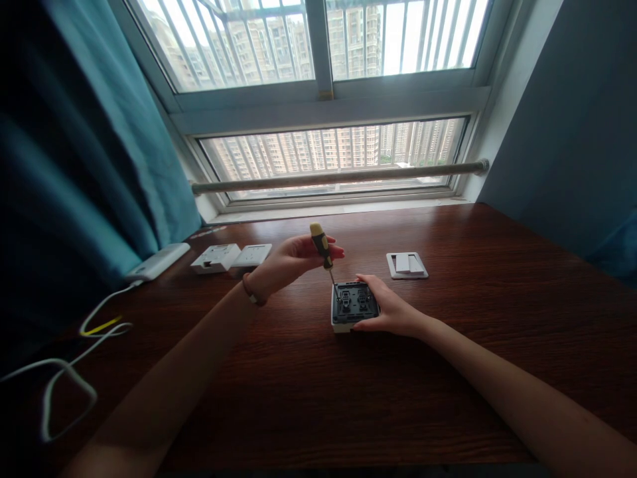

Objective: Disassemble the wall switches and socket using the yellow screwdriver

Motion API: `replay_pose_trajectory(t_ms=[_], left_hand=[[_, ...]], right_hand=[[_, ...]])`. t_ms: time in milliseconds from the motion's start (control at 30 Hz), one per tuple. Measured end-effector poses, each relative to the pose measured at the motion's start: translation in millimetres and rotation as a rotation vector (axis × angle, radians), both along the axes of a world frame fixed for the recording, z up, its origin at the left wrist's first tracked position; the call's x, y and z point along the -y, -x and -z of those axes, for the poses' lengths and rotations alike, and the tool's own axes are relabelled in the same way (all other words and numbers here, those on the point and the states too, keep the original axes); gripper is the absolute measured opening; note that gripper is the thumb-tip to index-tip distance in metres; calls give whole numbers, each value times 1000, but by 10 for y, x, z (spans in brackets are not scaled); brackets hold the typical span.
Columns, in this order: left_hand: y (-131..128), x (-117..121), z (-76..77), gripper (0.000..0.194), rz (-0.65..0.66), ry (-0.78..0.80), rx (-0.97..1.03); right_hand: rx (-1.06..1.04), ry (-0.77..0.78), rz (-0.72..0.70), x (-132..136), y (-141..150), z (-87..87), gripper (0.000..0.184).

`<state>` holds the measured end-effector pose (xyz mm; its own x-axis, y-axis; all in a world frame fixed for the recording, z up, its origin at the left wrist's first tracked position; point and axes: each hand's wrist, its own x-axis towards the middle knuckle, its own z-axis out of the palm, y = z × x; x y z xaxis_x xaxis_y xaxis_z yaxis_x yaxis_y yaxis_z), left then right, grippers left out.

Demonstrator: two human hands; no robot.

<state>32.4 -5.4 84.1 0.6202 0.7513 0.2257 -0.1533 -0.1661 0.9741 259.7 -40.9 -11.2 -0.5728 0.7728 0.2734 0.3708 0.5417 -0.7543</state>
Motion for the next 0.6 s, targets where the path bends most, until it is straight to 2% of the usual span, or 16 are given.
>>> replay_pose_trajectory(t_ms=[67, 167, 333, 533, 600], left_hand=[[-13, 5, 17, 30, -5, -58, -31], [-52, 5, 56, 24, -110, -132, -43], [-136, 22, 138, 29, -256, -138, -15], [-259, 90, 285, 34, -489, -387, -116], [-284, 106, 288, 31, -508, -417, -138]], right_hand=[[6, 1, 3, 0, 2, -4, 88], [15, -6, 5, 2, 5, -4, 88], [15, -27, 6, 4, 5, 6, 88], [9, -17, -4, 7, 12, -15, 86], [8, -13, -4, 5, 12, -10, 86]])
